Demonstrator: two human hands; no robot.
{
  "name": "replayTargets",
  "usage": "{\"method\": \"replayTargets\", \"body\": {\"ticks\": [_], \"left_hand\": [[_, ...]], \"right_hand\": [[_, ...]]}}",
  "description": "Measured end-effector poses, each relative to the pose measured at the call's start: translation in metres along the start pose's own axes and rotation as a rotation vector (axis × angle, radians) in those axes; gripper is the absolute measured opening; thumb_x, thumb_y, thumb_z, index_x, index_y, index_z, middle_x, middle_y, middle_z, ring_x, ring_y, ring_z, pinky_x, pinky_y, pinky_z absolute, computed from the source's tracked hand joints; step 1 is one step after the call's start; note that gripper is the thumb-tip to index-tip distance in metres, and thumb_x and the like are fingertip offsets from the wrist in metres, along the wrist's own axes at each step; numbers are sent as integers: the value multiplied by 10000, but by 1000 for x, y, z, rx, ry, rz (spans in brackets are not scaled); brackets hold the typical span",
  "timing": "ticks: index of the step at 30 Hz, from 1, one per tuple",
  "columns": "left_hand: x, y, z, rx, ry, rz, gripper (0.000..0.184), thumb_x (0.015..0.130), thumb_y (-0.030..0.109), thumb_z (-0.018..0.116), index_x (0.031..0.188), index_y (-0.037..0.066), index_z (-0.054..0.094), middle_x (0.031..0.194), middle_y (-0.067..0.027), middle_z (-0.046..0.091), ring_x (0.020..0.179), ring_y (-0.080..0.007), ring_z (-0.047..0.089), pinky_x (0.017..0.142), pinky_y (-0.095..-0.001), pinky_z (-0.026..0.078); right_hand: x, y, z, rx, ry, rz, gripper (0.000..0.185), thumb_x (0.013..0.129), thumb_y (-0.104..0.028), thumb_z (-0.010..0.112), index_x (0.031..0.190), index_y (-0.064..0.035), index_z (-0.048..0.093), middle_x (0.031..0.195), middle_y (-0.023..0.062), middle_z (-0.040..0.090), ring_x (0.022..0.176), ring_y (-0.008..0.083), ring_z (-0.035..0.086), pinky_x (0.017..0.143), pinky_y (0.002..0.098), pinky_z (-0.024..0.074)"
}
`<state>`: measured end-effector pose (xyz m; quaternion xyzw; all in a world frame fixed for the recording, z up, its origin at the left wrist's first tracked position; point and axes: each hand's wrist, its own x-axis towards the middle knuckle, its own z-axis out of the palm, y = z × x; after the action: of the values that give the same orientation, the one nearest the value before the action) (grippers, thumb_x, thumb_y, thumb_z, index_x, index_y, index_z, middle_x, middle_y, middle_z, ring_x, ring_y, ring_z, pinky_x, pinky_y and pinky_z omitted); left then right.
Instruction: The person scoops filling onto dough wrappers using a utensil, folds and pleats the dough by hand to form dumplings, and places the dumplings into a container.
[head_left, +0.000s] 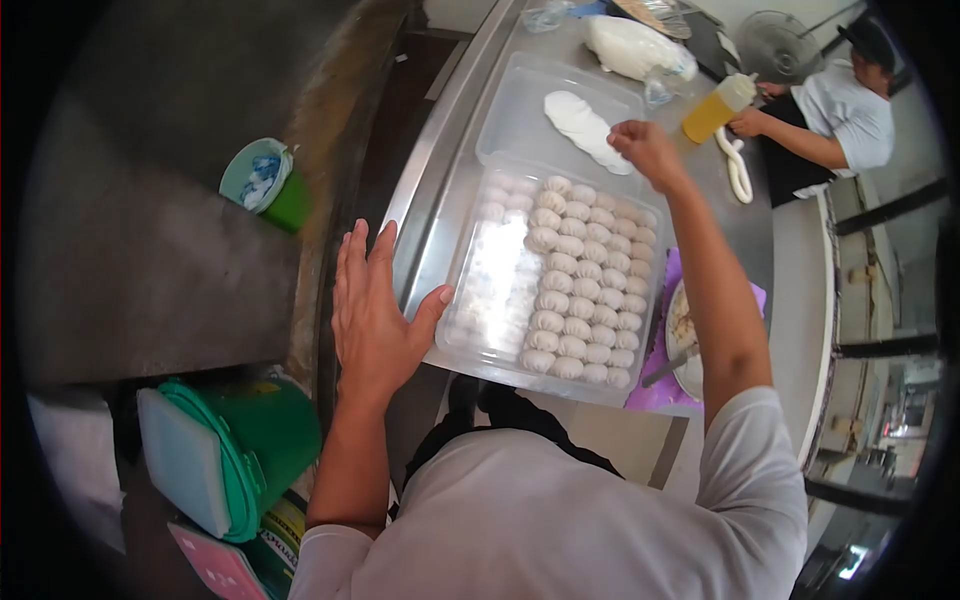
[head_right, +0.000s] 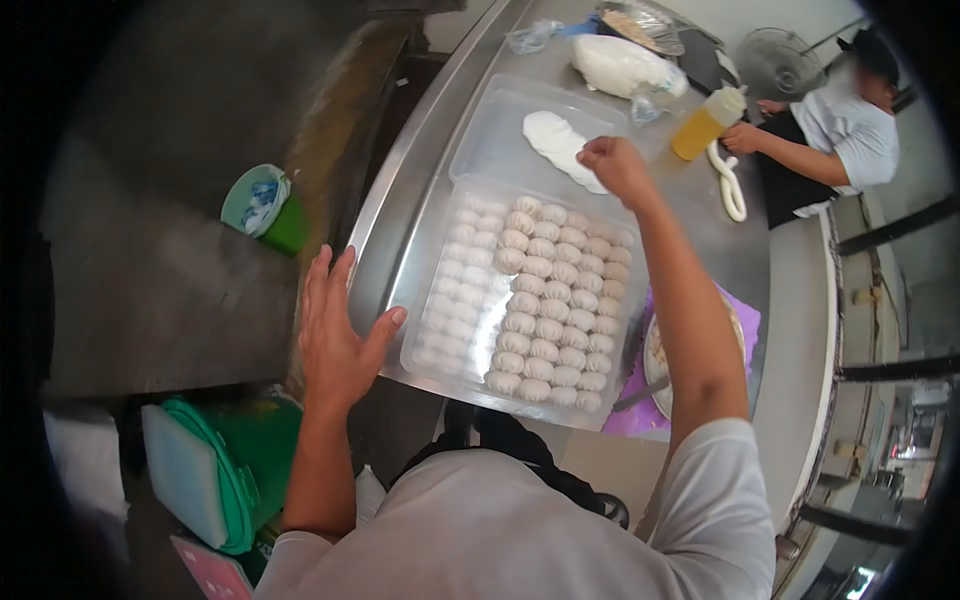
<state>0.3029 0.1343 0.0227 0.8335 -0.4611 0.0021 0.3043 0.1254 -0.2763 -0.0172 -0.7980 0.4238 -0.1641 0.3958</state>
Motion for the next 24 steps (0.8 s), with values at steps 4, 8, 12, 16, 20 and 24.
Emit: {"method": "replayTargets", "body": {"ticks": [4,8,12,16,20,24], "left_hand": [[3,3,2,17,36,-49,798,788,282,836,1467,54,485,1554,-247,395,1424,-438,395,1125,-500,387],[5,3,4,18,52,-72,817,743,267,866,1452,66,513,1562,-229,393,1428,-428,394,1086,-485,431],[7,7,3,34,66,-59,835,717,253,883,1448,70,522,1563,-228,394,1426,-421,401,1051,-467,462],[10,10,4,23,65,-96,833,713,245,887,1444,67,528,1555,-231,406,1421,-422,412,1035,-459,472],[9,10,6,74,68,-50,795,723,239,881,1424,64,550,1540,-234,426,1415,-432,417,1053,-466,455],[9,11,5,95,59,-14,756,742,237,866,1412,65,561,1524,-237,444,1406,-438,423,1077,-478,433]], "right_hand": [[84,45,10,-459,74,-40,404,849,-236,743,1091,81,683,1071,279,706,993,389,695,862,441,528],[125,63,17,-543,-62,154,511,841,-245,787,1209,79,644,1182,257,688,1069,358,675,888,430,515],[132,57,16,-555,-72,183,542,794,-282,827,1157,82,654,1144,240,697,1044,346,674,864,433,522],[132,52,7,-429,-148,146,560,742,-321,853,1085,76,657,1090,213,697,988,322,668,833,434,530],[131,65,7,-438,-152,144,573,724,-328,851,1105,61,671,1055,189,707,954,304,676,837,405,533],[116,50,3,-279,-49,59,553,753,-294,832,1156,53,681,994,168,726,906,285,691,833,370,540]]}}
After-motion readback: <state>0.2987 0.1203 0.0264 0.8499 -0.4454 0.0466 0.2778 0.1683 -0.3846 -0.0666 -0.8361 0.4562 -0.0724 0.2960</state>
